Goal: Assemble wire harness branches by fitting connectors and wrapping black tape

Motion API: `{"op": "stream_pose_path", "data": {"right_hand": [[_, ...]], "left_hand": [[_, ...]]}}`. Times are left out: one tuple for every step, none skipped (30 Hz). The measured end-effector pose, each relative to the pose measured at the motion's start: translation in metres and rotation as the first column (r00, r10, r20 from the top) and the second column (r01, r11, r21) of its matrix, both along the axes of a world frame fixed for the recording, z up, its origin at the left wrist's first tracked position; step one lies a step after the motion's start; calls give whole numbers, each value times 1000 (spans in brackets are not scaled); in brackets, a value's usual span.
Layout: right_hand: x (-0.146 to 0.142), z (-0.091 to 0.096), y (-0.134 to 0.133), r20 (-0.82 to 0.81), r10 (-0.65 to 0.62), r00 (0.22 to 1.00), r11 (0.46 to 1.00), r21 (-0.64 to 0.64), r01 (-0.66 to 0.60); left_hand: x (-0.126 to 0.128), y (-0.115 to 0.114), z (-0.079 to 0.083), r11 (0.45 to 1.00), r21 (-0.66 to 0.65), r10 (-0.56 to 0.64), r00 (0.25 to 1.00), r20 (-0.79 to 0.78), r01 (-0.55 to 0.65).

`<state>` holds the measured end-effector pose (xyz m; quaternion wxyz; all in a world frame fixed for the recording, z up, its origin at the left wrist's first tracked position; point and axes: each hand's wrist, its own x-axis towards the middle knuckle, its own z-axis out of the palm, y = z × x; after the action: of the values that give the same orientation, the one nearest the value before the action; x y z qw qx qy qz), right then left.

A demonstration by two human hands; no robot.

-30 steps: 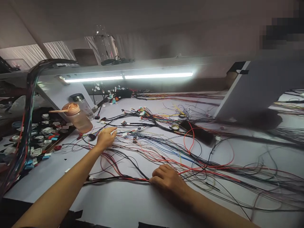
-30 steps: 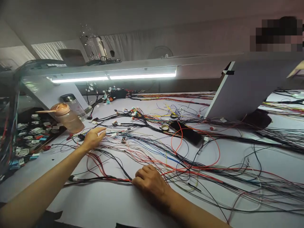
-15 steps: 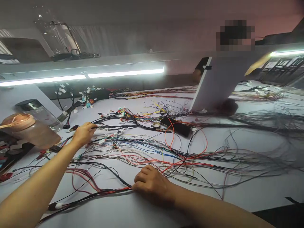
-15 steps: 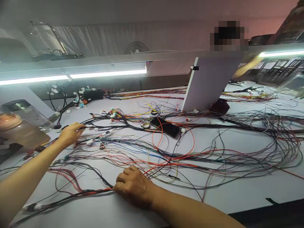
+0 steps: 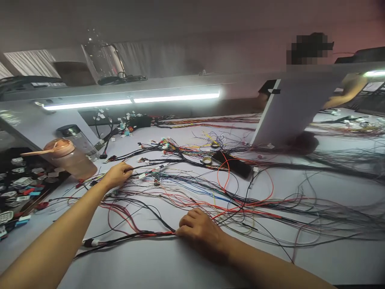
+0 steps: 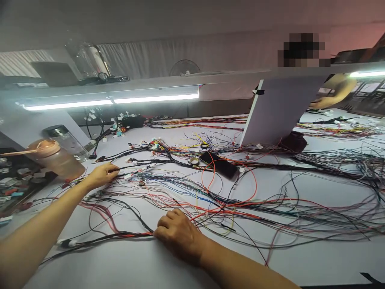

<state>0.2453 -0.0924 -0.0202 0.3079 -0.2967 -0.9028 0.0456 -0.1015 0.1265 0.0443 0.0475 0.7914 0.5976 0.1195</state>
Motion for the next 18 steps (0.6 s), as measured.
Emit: {"op": "stream_pose_path", "data": {"right_hand": [[0,0,-1,-14,-1,1000,1000,2,1],[-1,0,-1,-29,-1,1000,1000,6,2],[-2,-1,-2,-45,-3,999,1000,14,4],[-2,-2,-3,-59,-6,998,1000,20,7],[-3,-3,-3,-71,-5,997,1000,22,7],[-4,-4,-4,-83,-3,997,1000,20,5],[-4,-5,-4,-91,0,996,1000,14,1],[-5,-6,-4,-99,5,995,1000,8,-4],[-5,-7,-4,-108,9,994,1000,5,-8],[-5,-7,-3,-114,12,993,1000,4,-12],[-5,-7,-3,-113,13,993,1000,5,-13],[-5,-7,-2,-109,10,994,1000,7,-9],[-5,-7,-1,-100,5,995,1000,11,-4],[-5,-6,-1,-85,2,996,1000,17,0],[-5,-6,-1,-67,-3,998,1000,25,5],[-5,-5,0,-44,-7,999,999,34,8],[-4,-5,1,-12,-6,1000,999,43,6],[-4,-5,2,15,-14,1000,999,51,13]], "left_hand": [[-5,-3,-3,999,11,33,999,-4,-33],[-9,-6,-7,997,28,68,998,-6,-68],[-12,-8,-10,994,48,101,995,-5,-101],[-14,-11,-13,989,70,128,992,0,-128],[-14,-14,-16,985,93,148,989,11,-148],[-13,-16,-18,980,119,158,987,25,-160],[-11,-18,-20,974,148,165,985,44,-169],[-7,-20,-22,968,179,166,984,65,-175],[-4,-21,-24,961,208,166,982,86,-180],[-1,-23,-26,955,233,164,981,106,-185],[1,-25,-27,950,249,160,979,123,-186],[2,-27,-28,949,255,156,978,139,-188],[1,-29,-29,949,252,154,976,153,-189],[0,-32,-28,953,238,152,975,164,-189],[-3,-34,-27,955,221,159,972,175,-196],[-7,-36,-24,958,200,169,968,185,-205],[-11,-36,-21,959,179,184,964,192,-219],[-16,-35,-17,960,161,195,960,199,-228]]}}
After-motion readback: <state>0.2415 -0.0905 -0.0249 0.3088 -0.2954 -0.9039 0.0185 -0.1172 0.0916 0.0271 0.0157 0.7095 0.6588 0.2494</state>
